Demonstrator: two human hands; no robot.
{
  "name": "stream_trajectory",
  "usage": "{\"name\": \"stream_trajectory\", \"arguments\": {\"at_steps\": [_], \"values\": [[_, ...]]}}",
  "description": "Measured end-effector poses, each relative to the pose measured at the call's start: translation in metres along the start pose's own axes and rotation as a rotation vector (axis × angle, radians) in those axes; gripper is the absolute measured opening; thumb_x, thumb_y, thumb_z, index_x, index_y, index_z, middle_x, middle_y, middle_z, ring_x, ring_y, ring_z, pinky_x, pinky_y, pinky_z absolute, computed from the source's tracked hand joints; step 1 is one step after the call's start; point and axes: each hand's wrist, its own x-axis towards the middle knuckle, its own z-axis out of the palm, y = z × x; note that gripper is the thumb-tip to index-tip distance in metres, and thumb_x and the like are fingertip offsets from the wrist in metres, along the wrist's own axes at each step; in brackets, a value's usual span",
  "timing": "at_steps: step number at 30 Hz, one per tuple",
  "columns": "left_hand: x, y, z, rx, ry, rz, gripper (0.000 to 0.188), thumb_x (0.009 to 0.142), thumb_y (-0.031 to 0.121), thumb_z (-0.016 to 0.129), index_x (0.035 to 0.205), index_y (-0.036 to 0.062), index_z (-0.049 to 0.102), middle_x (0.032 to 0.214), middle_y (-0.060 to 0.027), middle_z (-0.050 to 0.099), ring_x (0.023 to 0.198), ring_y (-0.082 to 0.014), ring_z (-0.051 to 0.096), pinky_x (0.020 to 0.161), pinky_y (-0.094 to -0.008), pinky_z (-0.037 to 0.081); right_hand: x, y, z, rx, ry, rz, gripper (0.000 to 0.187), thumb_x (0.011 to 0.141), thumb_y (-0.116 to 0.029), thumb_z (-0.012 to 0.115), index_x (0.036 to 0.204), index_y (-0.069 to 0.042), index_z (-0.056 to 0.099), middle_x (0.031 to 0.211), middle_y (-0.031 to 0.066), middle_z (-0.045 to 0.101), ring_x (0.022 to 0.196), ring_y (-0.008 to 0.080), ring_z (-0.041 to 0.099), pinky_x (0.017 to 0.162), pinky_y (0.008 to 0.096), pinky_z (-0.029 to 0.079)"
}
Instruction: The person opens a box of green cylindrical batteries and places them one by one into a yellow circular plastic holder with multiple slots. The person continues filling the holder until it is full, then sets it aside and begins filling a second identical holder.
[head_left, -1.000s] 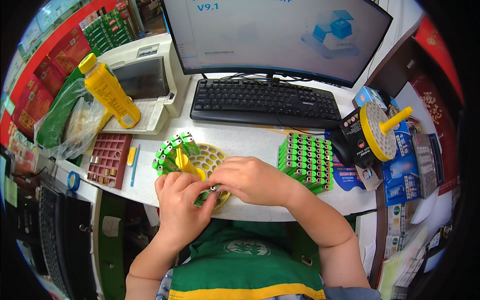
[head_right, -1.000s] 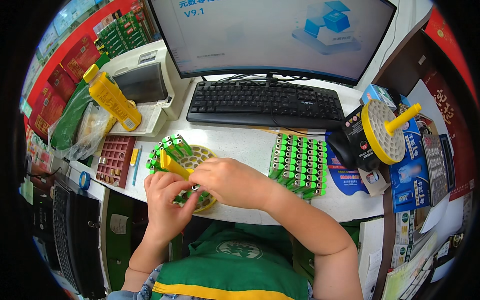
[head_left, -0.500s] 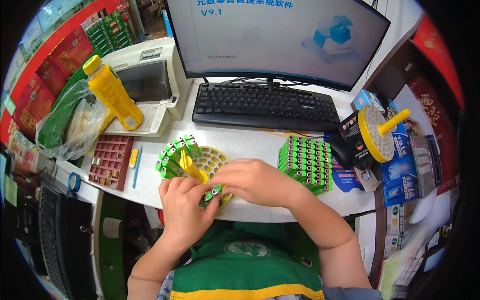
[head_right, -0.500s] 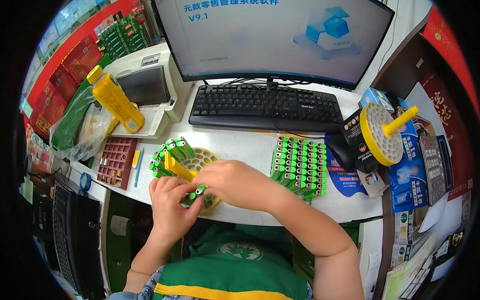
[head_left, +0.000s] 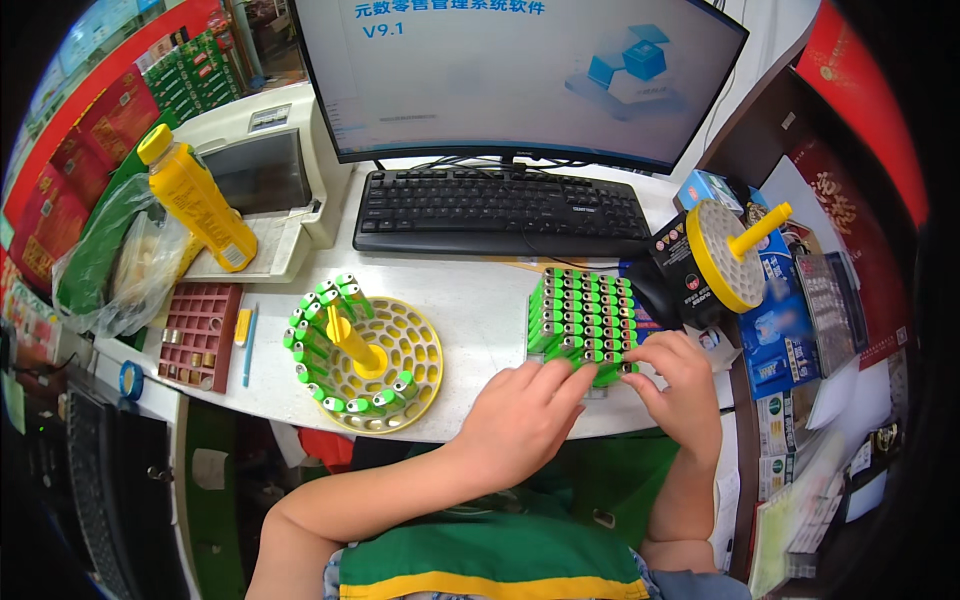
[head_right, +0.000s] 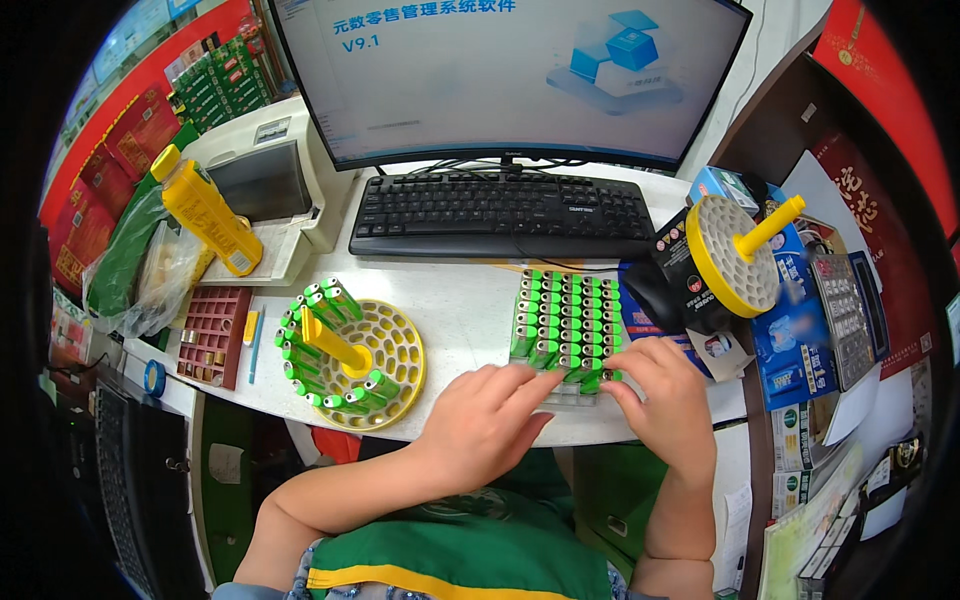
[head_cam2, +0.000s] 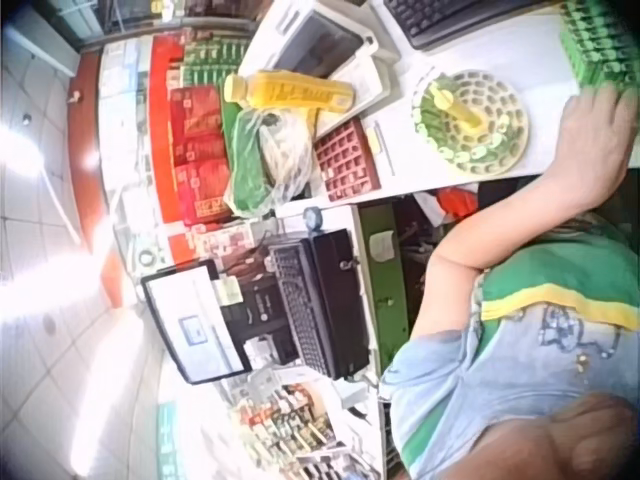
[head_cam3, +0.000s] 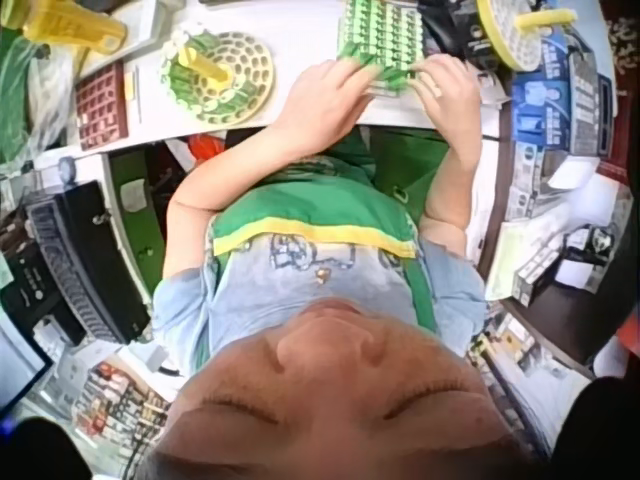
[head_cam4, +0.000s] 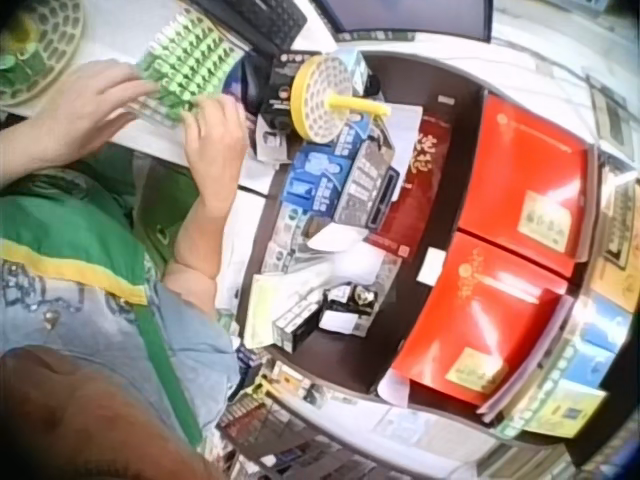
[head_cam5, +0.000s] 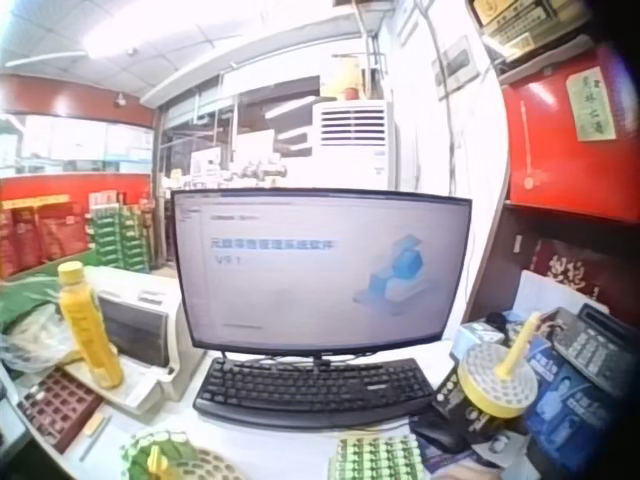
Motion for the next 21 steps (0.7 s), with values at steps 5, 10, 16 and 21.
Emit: {"name": "stream_trajectory", "arguments": {"at_steps": [5, 10, 16, 21], "values": [[0.016, -0.005, 0.030, 0.132, -0.068, 0.038, 0.037, 0.072, 0.014, 0.072, 0.108, 0.0086, 0.061, 0.088, -0.0029, 0.057, 0.076, -0.0210, 0.057, 0.065, -0.0326, 0.045, -0.008, 0.009, 0.008, 0.053, 0.025, 0.004, 0.023, 0.067, -0.005, 0.075, 0.087, -0.002, 0.063, 0.084, 0.0103, 0.064, 0.079, 0.0298, 0.060, 0.070, 0.0367, 0.048], [0.019, -0.013, 0.037, 0.016, 0.015, 0.047, 0.035, 0.069, 0.012, 0.074, 0.102, 0.0102, 0.063, 0.082, -0.0020, 0.057, 0.074, -0.0209, 0.058, 0.063, -0.0336, 0.044, -0.013, 0.016, 0.011, 0.129, 0.020, 0.073, 0.019, 0.069, -0.006, 0.075, 0.084, -0.002, 0.064, 0.083, 0.0106, 0.067, 0.077, 0.0287, 0.064, 0.068, 0.0353, 0.050], [0.026, -0.009, 0.037, -0.008, 0.003, 0.051, 0.031, 0.067, 0.012, 0.076, 0.097, 0.0107, 0.065, 0.076, -0.0021, 0.057, 0.070, -0.0215, 0.058, 0.061, -0.0347, 0.043, -0.013, 0.015, 0.012, 0.242, 0.083, 0.126, 0.018, 0.069, -0.003, 0.074, 0.085, -0.002, 0.066, 0.080, 0.0110, 0.068, 0.071, 0.0279, 0.064, 0.064, 0.0344, 0.050], [0.030, -0.003, 0.039, -0.113, 0.035, 0.063, 0.030, 0.067, 0.013, 0.076, 0.095, 0.0091, 0.066, 0.072, -0.0035, 0.056, 0.065, -0.0233, 0.058, 0.058, -0.0352, 0.044, -0.008, 0.007, -0.004, 0.238, 0.109, 0.031, 0.021, 0.066, -0.002, 0.075, 0.085, -0.003, 0.068, 0.080, 0.0108, 0.068, 0.071, 0.0269, 0.065, 0.064, 0.0342, 0.050]]}}
